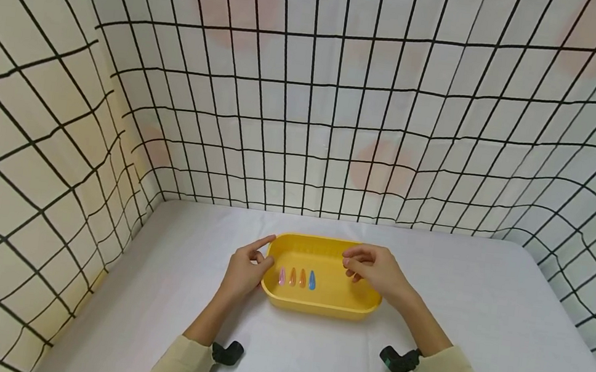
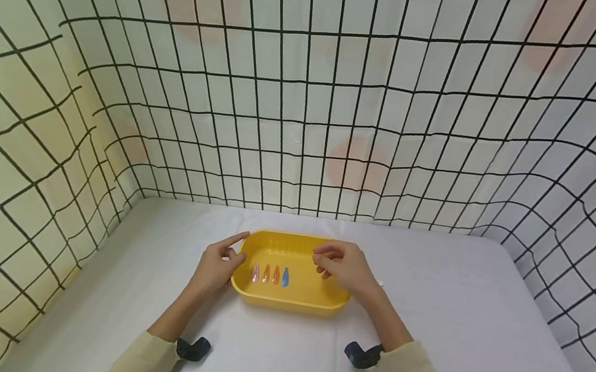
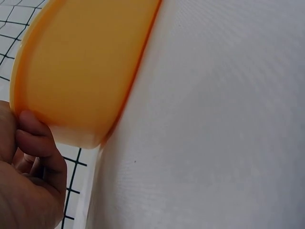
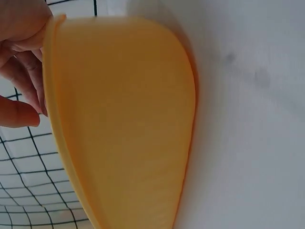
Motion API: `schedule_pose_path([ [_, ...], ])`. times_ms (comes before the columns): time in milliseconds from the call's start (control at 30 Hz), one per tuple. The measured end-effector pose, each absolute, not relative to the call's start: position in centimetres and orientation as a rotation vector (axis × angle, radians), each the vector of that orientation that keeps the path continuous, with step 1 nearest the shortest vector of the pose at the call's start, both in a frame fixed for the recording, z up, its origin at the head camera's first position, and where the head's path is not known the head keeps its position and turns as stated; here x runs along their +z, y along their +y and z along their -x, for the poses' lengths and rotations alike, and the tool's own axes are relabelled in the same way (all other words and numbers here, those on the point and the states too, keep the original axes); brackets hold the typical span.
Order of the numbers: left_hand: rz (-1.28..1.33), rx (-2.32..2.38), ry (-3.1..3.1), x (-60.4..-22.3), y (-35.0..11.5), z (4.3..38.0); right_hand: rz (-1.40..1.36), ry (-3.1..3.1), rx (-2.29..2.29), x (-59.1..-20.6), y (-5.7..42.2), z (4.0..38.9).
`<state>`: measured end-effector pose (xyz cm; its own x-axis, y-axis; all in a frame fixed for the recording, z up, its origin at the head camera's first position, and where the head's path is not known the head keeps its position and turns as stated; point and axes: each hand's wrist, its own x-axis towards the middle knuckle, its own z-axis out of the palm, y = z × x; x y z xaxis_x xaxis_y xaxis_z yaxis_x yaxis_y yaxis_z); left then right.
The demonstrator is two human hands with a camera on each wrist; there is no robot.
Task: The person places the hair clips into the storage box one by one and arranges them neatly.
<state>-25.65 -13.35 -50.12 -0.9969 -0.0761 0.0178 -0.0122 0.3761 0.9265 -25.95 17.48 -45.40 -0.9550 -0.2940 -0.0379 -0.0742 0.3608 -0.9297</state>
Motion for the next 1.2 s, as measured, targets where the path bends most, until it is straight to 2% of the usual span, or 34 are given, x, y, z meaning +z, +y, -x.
schedule_pose_path([
  [433, -0.001, -1.746, -2.547, -50.0, -13.7, 25.5, 0.244, 2.463, -1.638, -44.9, 23.0, 25.4],
  [1200, 0.034, -1.717, -2.549, -50.3, -13.5, 25.6, 0.041, 2.582, -1.574, -48.2, 28.9, 25.0],
])
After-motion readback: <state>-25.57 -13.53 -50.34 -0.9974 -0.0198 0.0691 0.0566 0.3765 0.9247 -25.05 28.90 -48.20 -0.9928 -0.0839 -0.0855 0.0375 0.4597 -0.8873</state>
